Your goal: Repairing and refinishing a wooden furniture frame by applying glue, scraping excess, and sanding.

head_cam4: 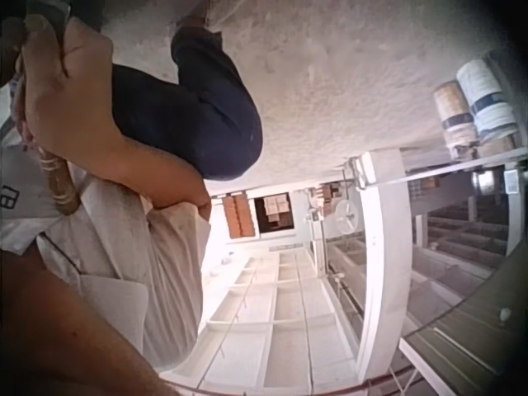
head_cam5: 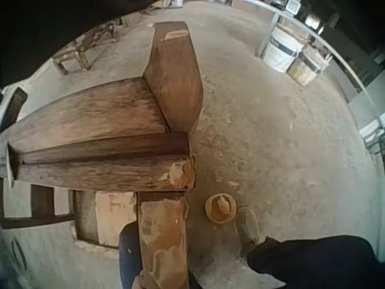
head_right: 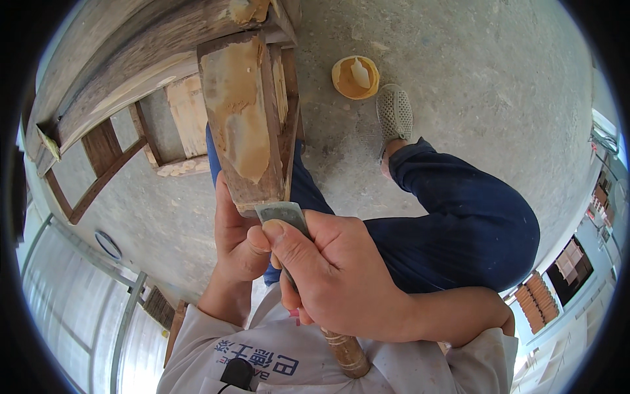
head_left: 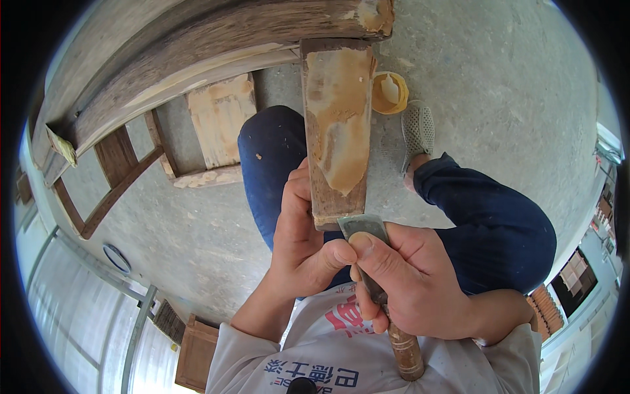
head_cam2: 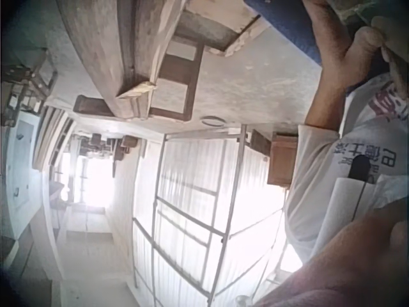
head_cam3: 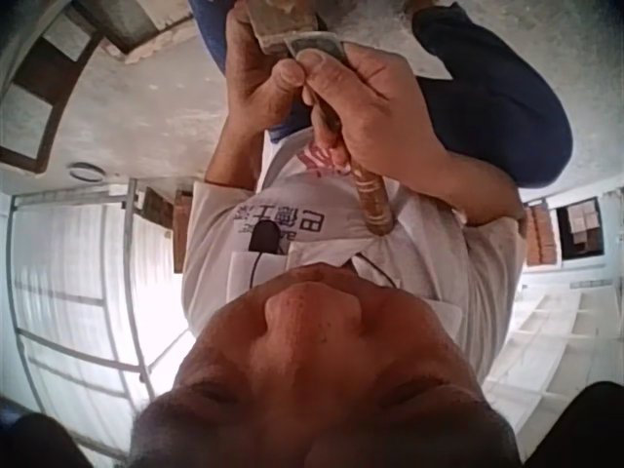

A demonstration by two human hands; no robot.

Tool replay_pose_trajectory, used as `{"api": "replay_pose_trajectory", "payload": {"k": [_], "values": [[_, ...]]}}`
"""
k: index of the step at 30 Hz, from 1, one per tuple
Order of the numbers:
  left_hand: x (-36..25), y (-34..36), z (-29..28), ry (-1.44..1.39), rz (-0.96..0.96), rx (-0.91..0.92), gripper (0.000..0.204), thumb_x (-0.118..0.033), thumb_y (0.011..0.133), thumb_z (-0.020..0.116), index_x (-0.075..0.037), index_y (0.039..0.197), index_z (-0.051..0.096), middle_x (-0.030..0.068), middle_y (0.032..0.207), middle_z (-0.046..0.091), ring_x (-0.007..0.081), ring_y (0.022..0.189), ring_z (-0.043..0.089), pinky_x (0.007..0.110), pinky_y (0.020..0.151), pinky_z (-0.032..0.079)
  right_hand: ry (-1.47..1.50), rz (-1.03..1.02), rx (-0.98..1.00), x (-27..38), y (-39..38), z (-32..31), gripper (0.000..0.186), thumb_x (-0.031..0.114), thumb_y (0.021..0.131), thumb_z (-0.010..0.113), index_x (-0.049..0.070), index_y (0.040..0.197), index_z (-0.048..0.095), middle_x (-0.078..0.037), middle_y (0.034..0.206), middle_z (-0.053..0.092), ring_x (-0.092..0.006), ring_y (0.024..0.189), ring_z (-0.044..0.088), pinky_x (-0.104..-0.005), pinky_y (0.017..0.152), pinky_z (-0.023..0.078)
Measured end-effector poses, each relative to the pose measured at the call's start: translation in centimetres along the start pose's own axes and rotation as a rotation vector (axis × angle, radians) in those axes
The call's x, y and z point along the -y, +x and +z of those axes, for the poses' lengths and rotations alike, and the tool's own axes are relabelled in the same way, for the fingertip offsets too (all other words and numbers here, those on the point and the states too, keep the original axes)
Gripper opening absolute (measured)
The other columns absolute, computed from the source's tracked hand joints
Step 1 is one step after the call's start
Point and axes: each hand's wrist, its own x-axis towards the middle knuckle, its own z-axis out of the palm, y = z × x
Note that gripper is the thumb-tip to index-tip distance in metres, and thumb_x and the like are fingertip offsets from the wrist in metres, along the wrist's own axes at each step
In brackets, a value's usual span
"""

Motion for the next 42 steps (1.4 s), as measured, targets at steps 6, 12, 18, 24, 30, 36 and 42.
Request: {"api": "replay_pose_trajectory", "payload": {"k": [6, 12, 18, 24, 30, 36, 42], "values": [[0.0, -0.1, 0.1, 0.003, -0.005, -0.001, 0.074, -0.049, 0.091, 0.08, -0.003, 0.138, 0.045, 0.0147, 0.144, 0.043, 0.0306, 0.139, 0.039, 0.042, 0.113, 0.034, 0.045, -0.003, 0.002, 0.3, 0.0, 0.3, 0.031, 0.025, 0.111, 0.052, 0.002, 0.091, 0.057, -0.006, 0.055, 0.058, -0.0117, 0.04, 0.048, -0.0223, 0.042, 0.038], [0.1, -0.2, 0.1, -0.051, 0.028, -0.009, 0.079, -0.045, 0.091, 0.081, -0.003, 0.144, 0.041, 0.0132, 0.142, 0.043, 0.0272, 0.131, 0.045, 0.039, 0.109, 0.037, 0.023, -0.022, -0.001, -0.3, 0.0, 0.2, 0.031, 0.026, 0.111, 0.052, 0.002, 0.091, 0.057, -0.006, 0.057, 0.059, -0.0111, 0.041, 0.048, -0.0222, 0.042, 0.038], [0.1, 0.1, 0.5, -0.07, 0.065, 0.002, 0.081, -0.039, 0.09, 0.084, -0.003, 0.147, 0.038, 0.0119, 0.14, 0.043, 0.0241, 0.123, 0.049, 0.036, 0.105, 0.04, 0.032, -0.038, 0.003, -0.6, -0.3, -0.5, 0.031, 0.026, 0.111, 0.053, 0.002, 0.091, 0.057, -0.006, 0.059, 0.06, -0.0105, 0.043, 0.048, -0.0223, 0.042, 0.037], [0.1, 0.0, 0.6, -0.065, 0.065, -0.021, 0.082, -0.039, 0.089, 0.085, -0.003, 0.146, 0.038, 0.0113, 0.137, 0.044, 0.0234, 0.121, 0.049, 0.035, 0.104, 0.04, 0.035, -0.039, 0.028, -0.6, -0.2, -0.8, 0.031, 0.025, 0.111, 0.052, 0.002, 0.091, 0.057, -0.006, 0.057, 0.059, -0.0104, 0.042, 0.048, -0.022, 0.042, 0.036], [0.2, 0.2, 0.7, -0.043, 0.079, -0.021, 0.081, -0.04, 0.089, 0.084, -0.003, 0.145, 0.038, 0.0109, 0.135, 0.044, 0.0228, 0.12, 0.048, 0.034, 0.103, 0.04, 0.013, -0.028, 0.014, -0.5, -0.3, -0.8, 0.027, 0.022, 0.11, 0.053, 0.001, 0.097, 0.065, -0.004, 0.058, 0.06, -0.0082, 0.041, 0.045, -0.022, 0.04, 0.033], [0.0, 0.0, 0.7, -0.029, 0.061, -0.028, 0.079, -0.04, 0.09, 0.083, -0.003, 0.144, 0.039, 0.0111, 0.136, 0.044, 0.023, 0.121, 0.047, 0.035, 0.104, 0.039, 0.024, 0.009, 0.027, 0.0, -0.2, -0.8, 0.026, 0.021, 0.11, 0.053, 0.001, 0.098, 0.066, -0.004, 0.059, 0.061, -0.0079, 0.041, 0.044, -0.0217, 0.04, 0.032], [0.1, 0.1, 0.4, 0.003, 0.065, -0.006, 0.075, -0.04, 0.093, 0.081, -0.003, 0.144, 0.04, 0.0109, 0.137, 0.043, 0.0235, 0.123, 0.047, 0.035, 0.106, 0.038, 0.014, 0.001, 0.026, -0.1, 0.0, -0.6, 0.027, 0.022, 0.11, 0.053, 0.001, 0.1, 0.066, -0.004, 0.058, 0.06, -0.0078, 0.041, 0.045, -0.0218, 0.04, 0.032]]}}
